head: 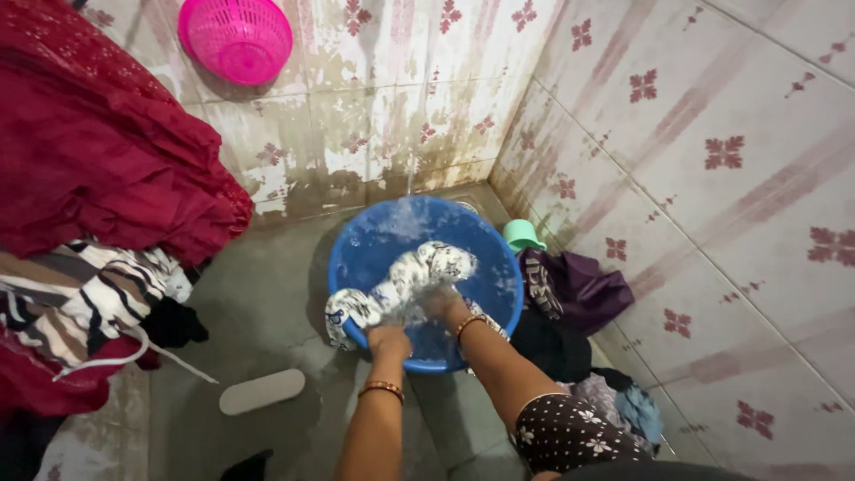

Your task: The person washes clothes by hand in a blue basin filled with water. They scrub and rinse a patterned cloth, then a red cloth, and finally a white cloth, wringing out each item before placing it aside.

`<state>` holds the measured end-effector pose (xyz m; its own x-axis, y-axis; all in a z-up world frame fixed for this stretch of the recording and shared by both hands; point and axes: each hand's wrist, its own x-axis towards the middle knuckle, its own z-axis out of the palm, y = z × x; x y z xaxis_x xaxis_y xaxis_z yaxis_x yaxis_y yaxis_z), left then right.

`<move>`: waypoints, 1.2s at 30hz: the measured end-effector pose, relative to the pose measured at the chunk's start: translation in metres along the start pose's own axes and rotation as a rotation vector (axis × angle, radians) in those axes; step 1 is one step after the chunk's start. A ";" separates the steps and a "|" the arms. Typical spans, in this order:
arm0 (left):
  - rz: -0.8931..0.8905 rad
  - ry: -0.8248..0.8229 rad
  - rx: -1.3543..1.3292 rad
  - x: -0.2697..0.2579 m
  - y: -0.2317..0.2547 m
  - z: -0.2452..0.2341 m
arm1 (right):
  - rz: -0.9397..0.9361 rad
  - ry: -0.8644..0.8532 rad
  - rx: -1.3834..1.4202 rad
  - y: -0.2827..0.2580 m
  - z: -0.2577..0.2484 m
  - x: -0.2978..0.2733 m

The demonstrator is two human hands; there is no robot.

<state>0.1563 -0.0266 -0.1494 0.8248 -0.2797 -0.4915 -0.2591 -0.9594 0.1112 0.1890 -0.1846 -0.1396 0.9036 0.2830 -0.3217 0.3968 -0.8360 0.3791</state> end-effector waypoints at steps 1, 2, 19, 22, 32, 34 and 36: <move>0.021 -0.034 0.054 0.003 0.001 0.000 | -0.051 -0.017 -0.079 -0.001 -0.001 0.002; 0.042 -0.068 0.108 0.004 0.000 0.001 | -0.038 -0.092 0.015 -0.001 -0.002 0.003; 0.761 0.455 -2.011 -0.018 -0.009 -0.252 | 0.089 0.958 0.725 0.185 -0.150 -0.053; 0.759 0.804 -1.634 -0.066 -0.014 -0.339 | 0.266 0.832 1.333 0.263 -0.251 -0.093; 0.873 1.281 -0.842 -0.088 -0.030 -0.369 | 0.001 1.105 1.314 0.276 -0.260 -0.138; 0.786 1.077 -0.873 -0.066 -0.034 -0.324 | 0.214 0.911 0.789 0.246 -0.201 -0.127; 0.706 1.082 -0.569 -0.044 -0.038 -0.271 | 0.222 0.858 0.601 0.206 -0.142 -0.114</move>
<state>0.2660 0.0121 0.1017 0.6485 -0.3394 0.6814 -0.7529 -0.4180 0.5083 0.1908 -0.3224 0.0981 0.8501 0.1362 0.5087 0.2761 -0.9378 -0.2104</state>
